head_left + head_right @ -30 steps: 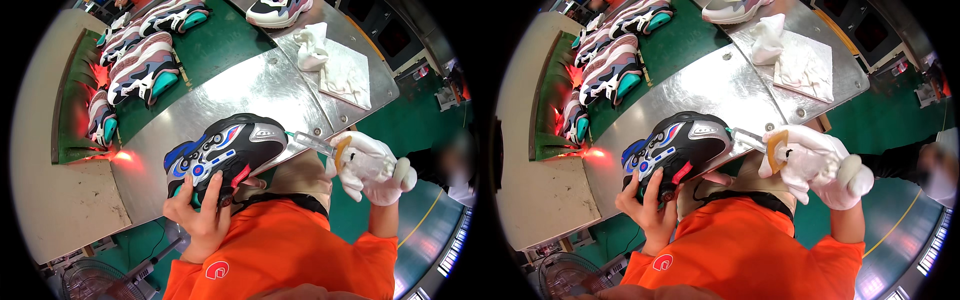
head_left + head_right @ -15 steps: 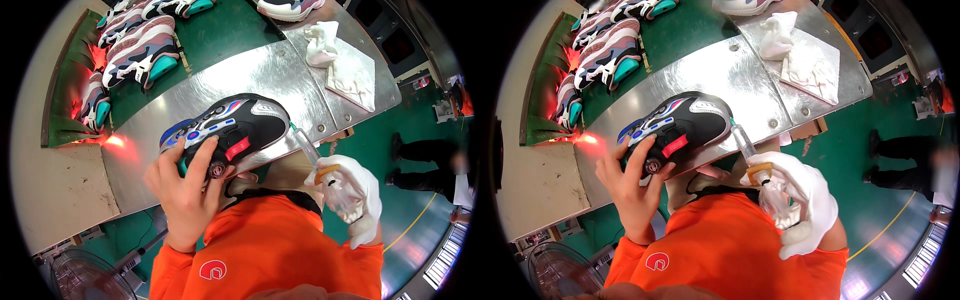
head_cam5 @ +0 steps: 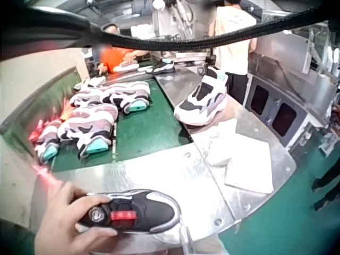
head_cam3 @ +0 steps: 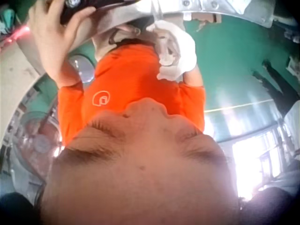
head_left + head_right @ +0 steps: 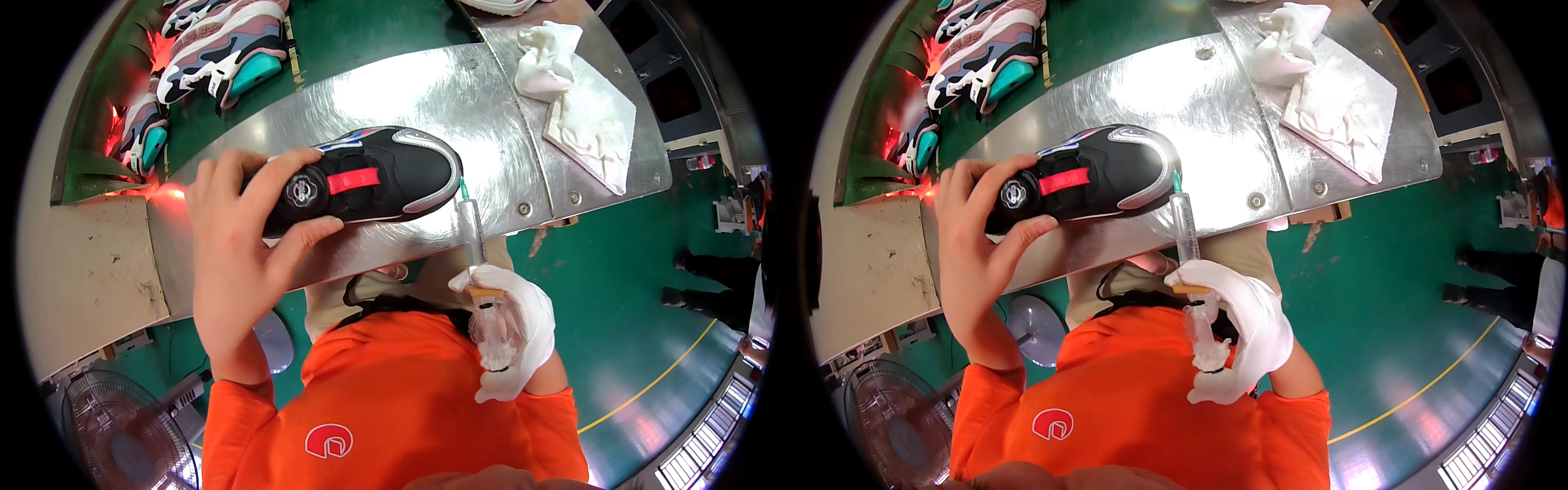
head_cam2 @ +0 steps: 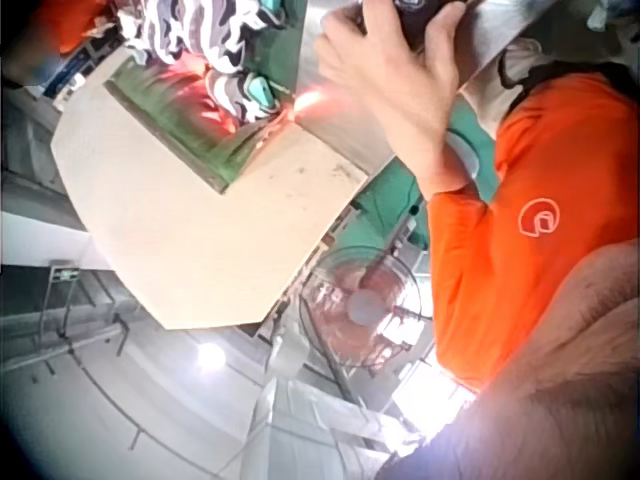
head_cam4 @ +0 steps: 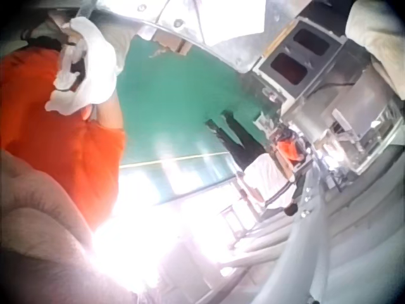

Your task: The person injects a clear liquid into the seams of a sneaker using a syringe. They rotate the shoe to access different areas, including the sole and upper, and wipe the surface with a cloth. The person then places the shoe on a conveyor belt and repeats the process with another shoe.

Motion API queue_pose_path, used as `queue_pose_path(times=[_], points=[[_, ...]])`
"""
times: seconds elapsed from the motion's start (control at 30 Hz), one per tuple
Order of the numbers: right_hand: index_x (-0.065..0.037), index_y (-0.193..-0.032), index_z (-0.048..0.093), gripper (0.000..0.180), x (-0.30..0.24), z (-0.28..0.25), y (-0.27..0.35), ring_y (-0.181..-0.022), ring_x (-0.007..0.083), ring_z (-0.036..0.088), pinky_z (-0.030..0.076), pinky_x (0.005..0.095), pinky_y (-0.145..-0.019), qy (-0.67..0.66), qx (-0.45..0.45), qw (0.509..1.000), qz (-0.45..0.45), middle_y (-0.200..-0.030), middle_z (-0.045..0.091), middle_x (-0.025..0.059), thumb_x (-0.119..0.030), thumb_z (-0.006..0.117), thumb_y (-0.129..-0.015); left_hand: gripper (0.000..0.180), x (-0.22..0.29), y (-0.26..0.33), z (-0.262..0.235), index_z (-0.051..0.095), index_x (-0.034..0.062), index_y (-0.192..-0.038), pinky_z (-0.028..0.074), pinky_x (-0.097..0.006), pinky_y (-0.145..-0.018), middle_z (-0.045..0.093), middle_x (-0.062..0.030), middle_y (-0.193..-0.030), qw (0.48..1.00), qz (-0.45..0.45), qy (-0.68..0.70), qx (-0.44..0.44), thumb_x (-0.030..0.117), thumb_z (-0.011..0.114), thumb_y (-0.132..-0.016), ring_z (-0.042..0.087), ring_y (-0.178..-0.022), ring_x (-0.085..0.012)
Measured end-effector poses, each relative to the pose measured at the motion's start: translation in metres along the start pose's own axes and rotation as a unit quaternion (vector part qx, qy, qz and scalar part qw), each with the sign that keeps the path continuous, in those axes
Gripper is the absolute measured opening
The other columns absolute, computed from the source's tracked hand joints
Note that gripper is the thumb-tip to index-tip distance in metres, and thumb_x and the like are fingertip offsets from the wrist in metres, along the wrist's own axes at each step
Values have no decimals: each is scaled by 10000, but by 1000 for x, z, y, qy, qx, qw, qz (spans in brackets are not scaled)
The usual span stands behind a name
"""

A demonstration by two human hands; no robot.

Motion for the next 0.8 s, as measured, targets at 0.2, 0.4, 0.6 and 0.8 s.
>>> queue_pose_path(times=[0.2,0.4,0.6,0.8], points=[[25,-1256,491,984,22,13,16,-670,187,537,462,273,-615,-9,36,999,2,-958,613,93,-220,875,-384,493,-5,-6,2,660,87,-1116,403,-343,-793,511,-95,-909,1000,-4,16,-22,246,800,-671,494,-881,-268],[-16,-1243,507,984,28,17,12,-698,232,511,453,302,-616,1,24,1000,-10,-1062,609,128,-257,905,-376,482,-3,-8,3,653,73,-1108,414,-335,-824,510,-90,-917,1000,-9,11,-28,216,792,-670,503,-897,-261],[-9,-1228,513,963,29,22,10,-686,236,506,451,302,-599,-16,35,999,-21,-1037,603,130,-262,892,-381,474,-4,-7,3,656,80,-1114,410,-340,-819,515,-87,-922,999,-7,16,-27,205,779,-674,499,-899,-261],[21,-1239,494,966,32,27,18,-716,268,568,478,287,-631,6,53,998,-31,-1053,619,166,-268,872,-397,485,0,-3,1,658,98,-1131,398,-363,-823,532,-92,-930,1000,-12,4,-14,227,784,-681,504,-909,-274]])
Point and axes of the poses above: each hand's wrist, its own y-axis away from the middle knuckle, its own z-axis out of the palm, x = y × z, the point moved 2 cm from there along -y, towards the middle knuckle
